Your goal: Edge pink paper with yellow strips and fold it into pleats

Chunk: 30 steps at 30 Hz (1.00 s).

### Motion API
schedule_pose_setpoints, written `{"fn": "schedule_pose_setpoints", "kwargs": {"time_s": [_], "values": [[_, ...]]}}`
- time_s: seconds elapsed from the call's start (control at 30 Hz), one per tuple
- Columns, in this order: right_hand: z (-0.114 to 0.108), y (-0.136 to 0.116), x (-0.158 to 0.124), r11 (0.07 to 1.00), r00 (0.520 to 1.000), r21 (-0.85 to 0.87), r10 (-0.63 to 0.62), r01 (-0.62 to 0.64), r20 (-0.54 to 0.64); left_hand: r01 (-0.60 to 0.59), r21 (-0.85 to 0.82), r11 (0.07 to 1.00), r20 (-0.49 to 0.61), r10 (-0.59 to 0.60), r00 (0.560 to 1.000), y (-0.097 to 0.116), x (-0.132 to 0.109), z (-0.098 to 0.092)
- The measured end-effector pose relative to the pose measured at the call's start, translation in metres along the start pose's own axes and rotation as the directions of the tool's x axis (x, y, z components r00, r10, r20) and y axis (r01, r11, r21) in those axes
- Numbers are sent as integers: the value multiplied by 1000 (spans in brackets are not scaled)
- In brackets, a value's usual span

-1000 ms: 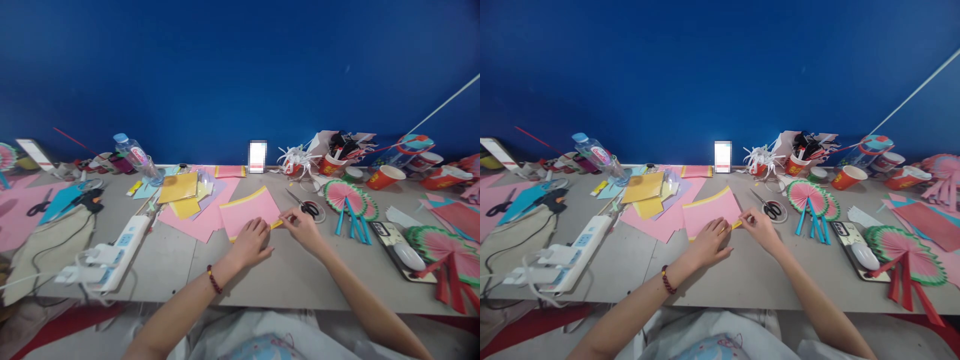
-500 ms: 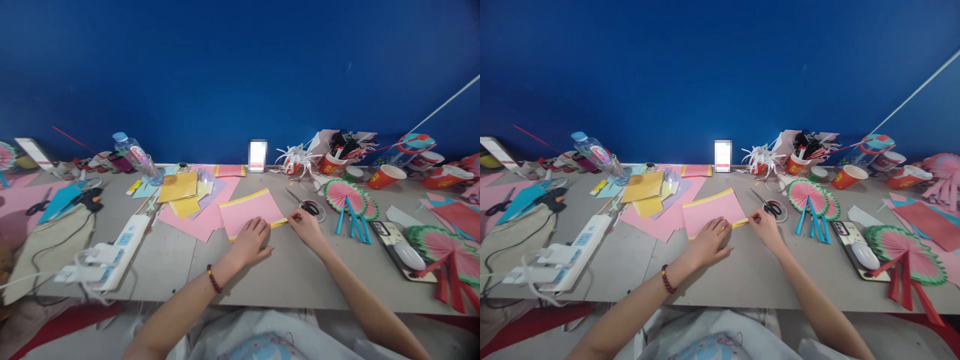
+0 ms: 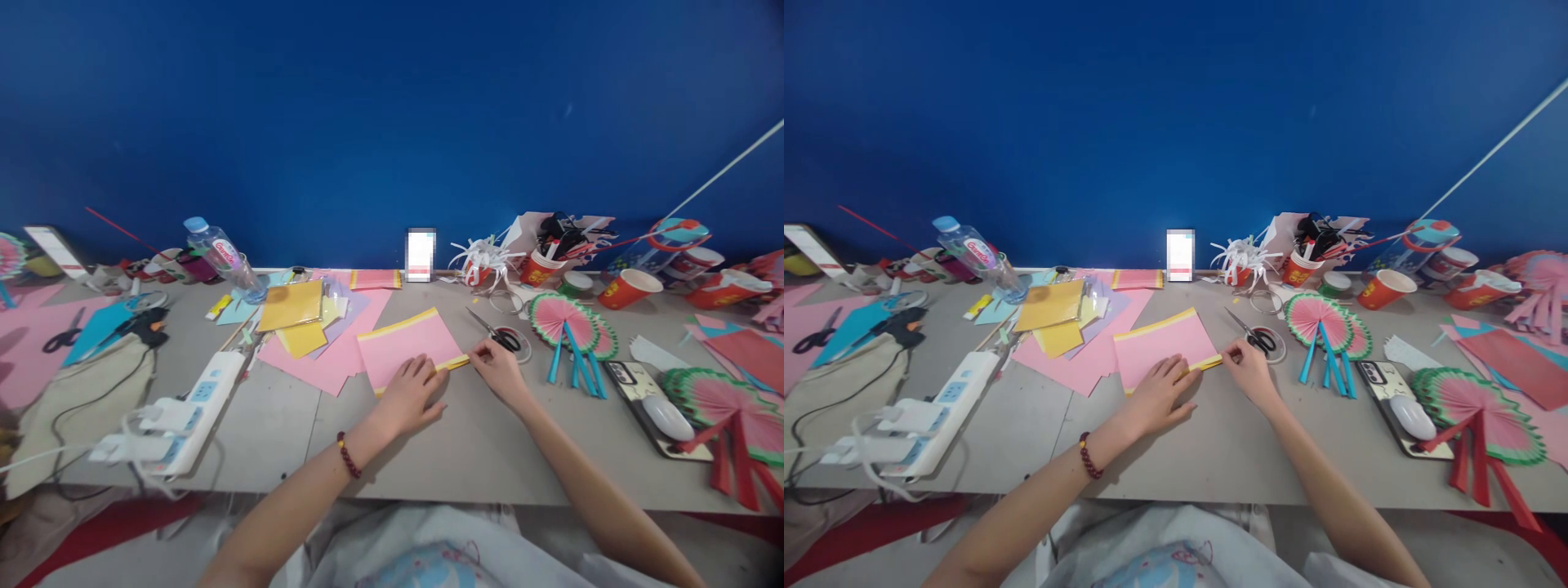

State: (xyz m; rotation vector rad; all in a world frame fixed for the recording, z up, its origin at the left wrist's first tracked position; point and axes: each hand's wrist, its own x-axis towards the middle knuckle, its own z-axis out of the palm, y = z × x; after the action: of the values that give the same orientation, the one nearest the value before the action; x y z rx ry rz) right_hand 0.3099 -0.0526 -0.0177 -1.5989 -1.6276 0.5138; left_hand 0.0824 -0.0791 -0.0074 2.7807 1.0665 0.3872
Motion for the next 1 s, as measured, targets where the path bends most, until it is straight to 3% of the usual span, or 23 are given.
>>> {"fn": "schedule_pose_setpoints", "kwargs": {"time_s": [0.17, 0.4, 0.5, 1.0], "values": [[0, -3, -2, 990, 1000, 138, 6, -9, 23, -8, 18, 1000, -2, 8, 1000, 0, -1, 0], [-3, -10, -7, 930, 983, 359, 14, -81, 185, 0, -14, 1000, 3, 0, 1000, 0, 0, -1], [-4, -12, -8, 909, 980, 408, 5, -88, 201, 4, -27, 1000, -3, -4, 1000, 0, 0, -1], [-5, -25, -13, 953, 986, 269, -161, 142, 51, 11, -50, 999, -9, -11, 1000, -2, -1, 2]]}}
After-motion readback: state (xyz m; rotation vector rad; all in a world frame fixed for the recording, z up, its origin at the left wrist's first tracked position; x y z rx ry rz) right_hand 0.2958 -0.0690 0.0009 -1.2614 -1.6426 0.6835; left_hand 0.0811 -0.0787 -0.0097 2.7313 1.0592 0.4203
